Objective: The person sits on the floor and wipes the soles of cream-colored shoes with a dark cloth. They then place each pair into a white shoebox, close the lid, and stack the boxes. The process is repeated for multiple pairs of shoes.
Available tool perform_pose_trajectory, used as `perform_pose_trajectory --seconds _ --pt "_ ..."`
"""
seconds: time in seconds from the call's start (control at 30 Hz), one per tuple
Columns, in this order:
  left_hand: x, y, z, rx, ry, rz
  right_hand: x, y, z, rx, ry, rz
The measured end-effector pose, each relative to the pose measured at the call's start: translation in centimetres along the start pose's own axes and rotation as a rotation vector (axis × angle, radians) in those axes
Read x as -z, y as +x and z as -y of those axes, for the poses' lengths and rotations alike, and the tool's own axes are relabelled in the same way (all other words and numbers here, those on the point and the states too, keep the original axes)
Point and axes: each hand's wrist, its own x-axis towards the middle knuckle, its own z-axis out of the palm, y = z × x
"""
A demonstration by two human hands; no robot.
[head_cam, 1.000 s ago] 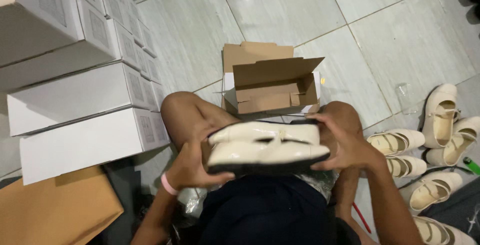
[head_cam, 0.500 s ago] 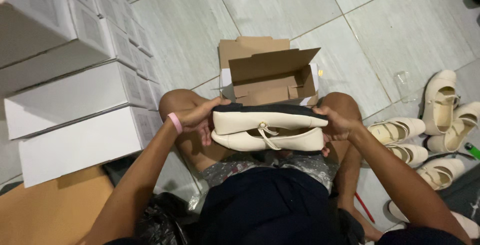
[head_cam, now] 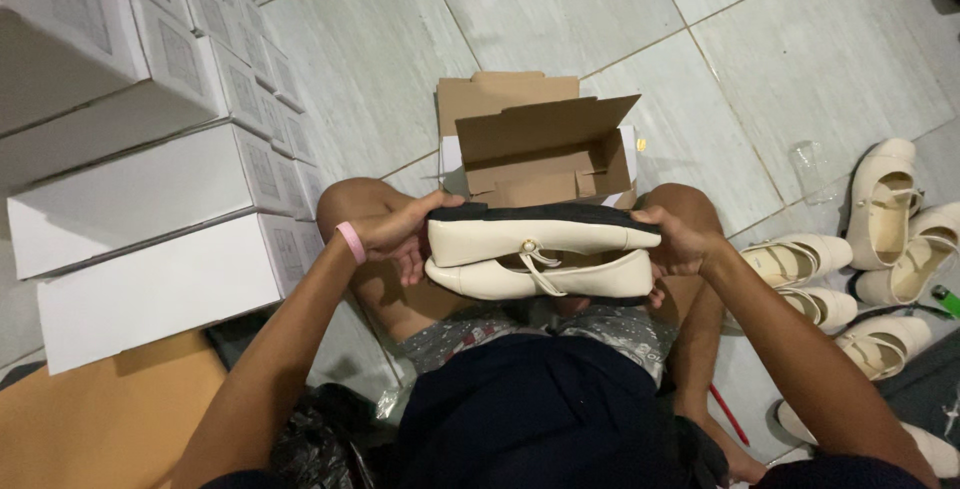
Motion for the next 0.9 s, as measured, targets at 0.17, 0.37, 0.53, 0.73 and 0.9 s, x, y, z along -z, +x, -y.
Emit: perform_pose_trajectory --seconds 0.17,0.37,0.53,0.73,0.9 --pt "-0.2 -0.3 -0.2 0.007 -0.022 0.023 0.5 -0.3 -0.1 -0.037 0.005 0.089" --pt "-0.4 -0.3 0.0 -0.041 -0.051 0.007 1.1 -0.7 -0.6 -0.014 -0.001 0.098" --pt "-0.8 0.3 0.4 -0.028 -0.030 0.071 2.3 -0.3 -1.4 -0.057 0.090 -0.349" --pt "-1.2 0.7 0.4 0.029 -0.005 0.151 5.4 -0.4 -3.0 0.023 0.112 0.228" --pt "-2.2 0.2 -0.4 -0.027 -0.023 0.096 5.8 -0.7 -2.6 0.066 -0.019 0.004"
